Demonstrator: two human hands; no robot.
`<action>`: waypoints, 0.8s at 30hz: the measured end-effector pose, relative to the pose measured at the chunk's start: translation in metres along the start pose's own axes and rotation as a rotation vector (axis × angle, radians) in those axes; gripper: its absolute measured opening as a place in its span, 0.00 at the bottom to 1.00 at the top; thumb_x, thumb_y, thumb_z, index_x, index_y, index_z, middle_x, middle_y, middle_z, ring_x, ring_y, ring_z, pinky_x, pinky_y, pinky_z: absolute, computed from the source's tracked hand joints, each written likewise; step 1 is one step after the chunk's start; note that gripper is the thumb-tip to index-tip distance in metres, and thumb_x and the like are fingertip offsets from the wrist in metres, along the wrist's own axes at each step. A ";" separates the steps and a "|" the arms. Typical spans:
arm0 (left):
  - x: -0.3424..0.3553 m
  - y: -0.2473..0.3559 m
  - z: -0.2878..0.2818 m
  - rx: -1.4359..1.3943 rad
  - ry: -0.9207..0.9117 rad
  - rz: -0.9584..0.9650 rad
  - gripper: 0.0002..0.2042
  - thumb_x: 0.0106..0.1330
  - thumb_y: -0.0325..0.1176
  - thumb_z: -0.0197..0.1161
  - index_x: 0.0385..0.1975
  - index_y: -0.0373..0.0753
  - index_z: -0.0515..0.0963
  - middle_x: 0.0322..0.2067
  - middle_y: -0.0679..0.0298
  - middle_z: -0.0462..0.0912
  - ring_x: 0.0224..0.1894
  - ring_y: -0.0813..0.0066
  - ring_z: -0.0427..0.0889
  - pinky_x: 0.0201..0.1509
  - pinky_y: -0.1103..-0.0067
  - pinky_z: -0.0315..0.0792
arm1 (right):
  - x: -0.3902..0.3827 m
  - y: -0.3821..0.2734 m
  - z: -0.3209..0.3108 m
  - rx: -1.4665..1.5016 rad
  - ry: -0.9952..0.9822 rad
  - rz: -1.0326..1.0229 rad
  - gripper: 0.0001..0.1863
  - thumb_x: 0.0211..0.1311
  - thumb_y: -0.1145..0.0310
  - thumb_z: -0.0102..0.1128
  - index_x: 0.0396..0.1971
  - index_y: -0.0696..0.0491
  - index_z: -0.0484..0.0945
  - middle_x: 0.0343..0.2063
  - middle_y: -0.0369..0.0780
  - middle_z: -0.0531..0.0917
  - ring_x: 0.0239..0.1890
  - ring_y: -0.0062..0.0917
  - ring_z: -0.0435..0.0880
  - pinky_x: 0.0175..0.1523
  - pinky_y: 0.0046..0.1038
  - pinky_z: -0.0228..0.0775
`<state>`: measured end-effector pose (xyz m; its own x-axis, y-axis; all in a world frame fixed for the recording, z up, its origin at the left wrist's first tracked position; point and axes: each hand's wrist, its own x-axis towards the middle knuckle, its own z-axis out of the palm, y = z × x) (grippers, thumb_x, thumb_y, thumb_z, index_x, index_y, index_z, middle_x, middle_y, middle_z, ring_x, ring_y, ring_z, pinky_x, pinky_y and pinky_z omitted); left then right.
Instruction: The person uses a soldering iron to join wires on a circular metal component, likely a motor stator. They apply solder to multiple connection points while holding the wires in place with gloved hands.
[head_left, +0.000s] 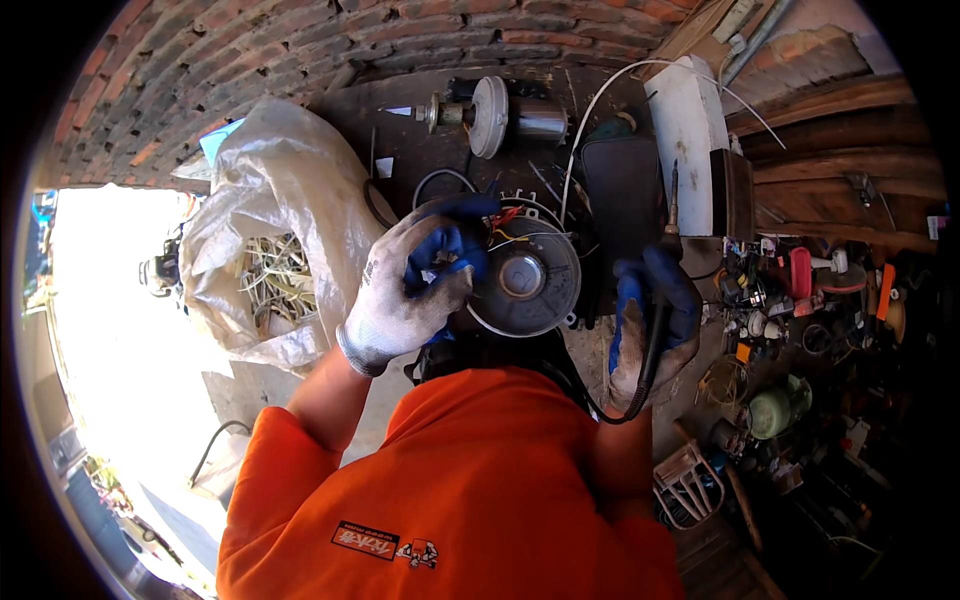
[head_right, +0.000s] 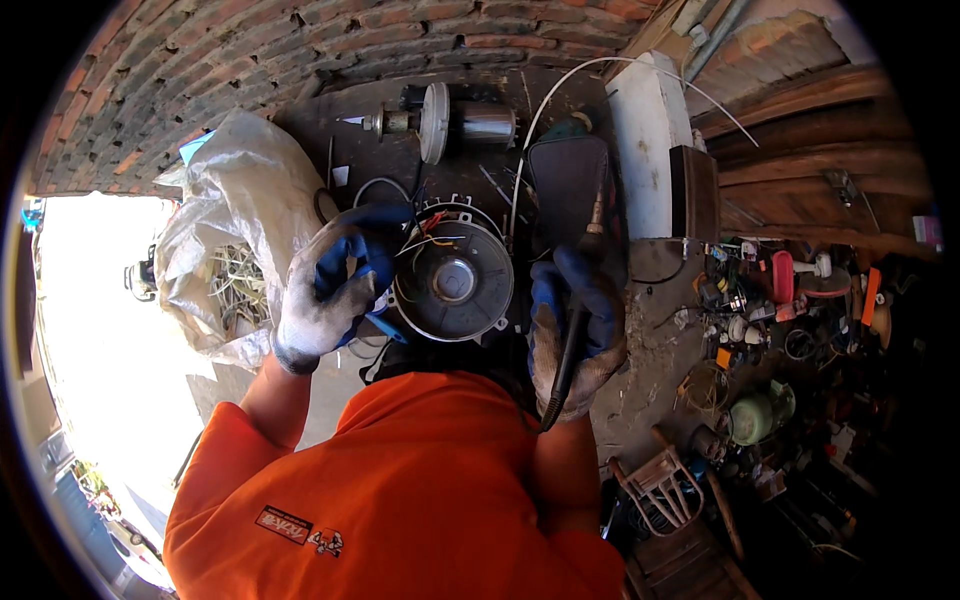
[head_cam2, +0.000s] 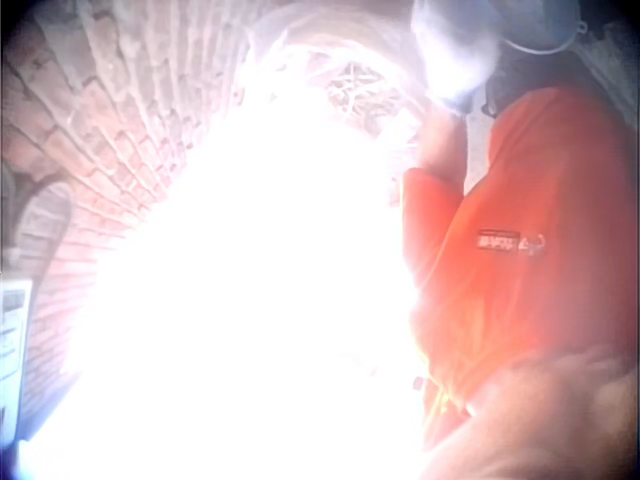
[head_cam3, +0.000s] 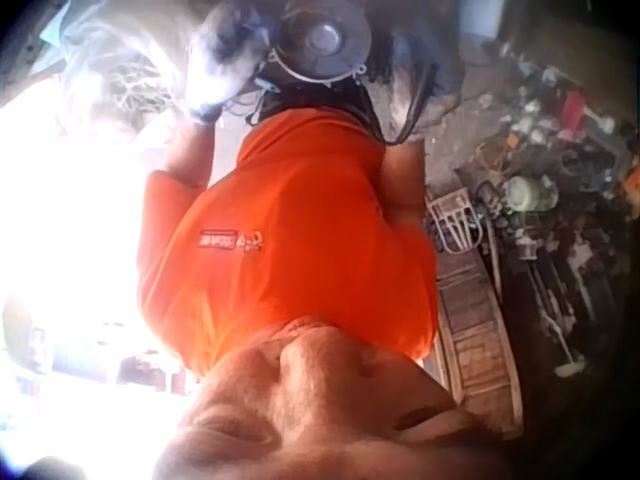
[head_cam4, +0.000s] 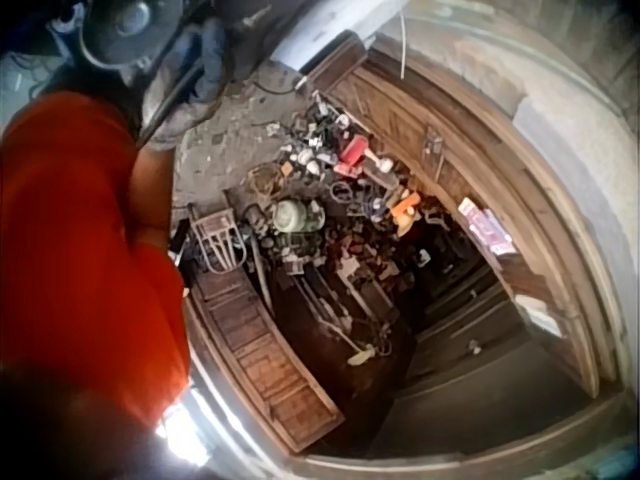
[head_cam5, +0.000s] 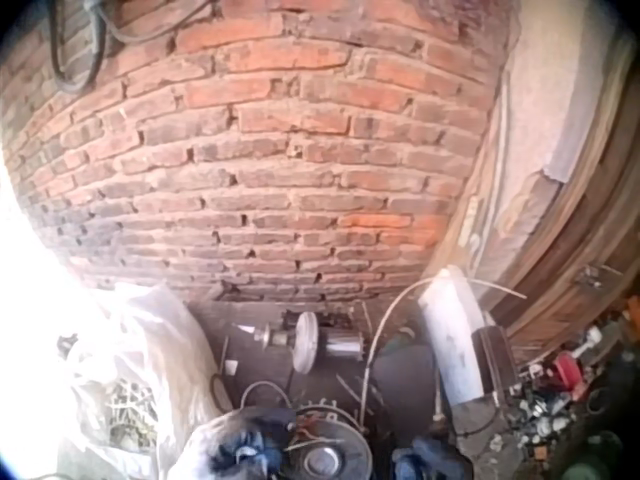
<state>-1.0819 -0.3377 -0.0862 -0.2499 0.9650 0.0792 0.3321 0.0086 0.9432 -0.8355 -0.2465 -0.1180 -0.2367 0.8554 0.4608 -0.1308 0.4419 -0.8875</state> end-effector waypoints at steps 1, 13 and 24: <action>-0.003 0.001 0.009 -0.140 0.004 -0.139 0.21 0.54 0.25 0.63 0.51 0.34 0.78 0.48 0.52 0.82 0.49 0.59 0.81 0.57 0.67 0.72 | -0.002 0.001 0.001 -0.001 0.008 0.061 0.24 0.62 0.79 0.67 0.58 0.62 0.73 0.51 0.46 0.81 0.51 0.26 0.83 0.53 0.24 0.79; 0.005 -0.047 0.015 -0.191 -0.121 -0.181 0.23 0.60 0.26 0.61 0.57 0.29 0.73 0.39 0.56 0.82 0.41 0.67 0.82 0.50 0.71 0.76 | 0.028 0.013 0.043 -0.989 -0.417 0.125 0.46 0.44 0.52 0.79 0.66 0.48 0.69 0.57 0.42 0.78 0.60 0.43 0.75 0.69 0.48 0.54; 0.010 -0.062 0.010 0.130 -0.216 0.407 0.22 0.52 0.26 0.67 0.48 0.27 0.74 0.40 0.44 0.81 0.41 0.43 0.81 0.49 0.66 0.76 | 0.024 0.072 0.030 -1.085 -0.410 0.141 0.40 0.51 0.56 0.72 0.67 0.43 0.68 0.54 0.51 0.78 0.59 0.54 0.72 0.65 0.55 0.57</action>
<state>-1.0957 -0.3254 -0.1473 0.1141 0.9289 0.3522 0.4785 -0.3621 0.8000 -0.8793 -0.2020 -0.1704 -0.5025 0.8516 0.1495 0.7659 0.5187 -0.3800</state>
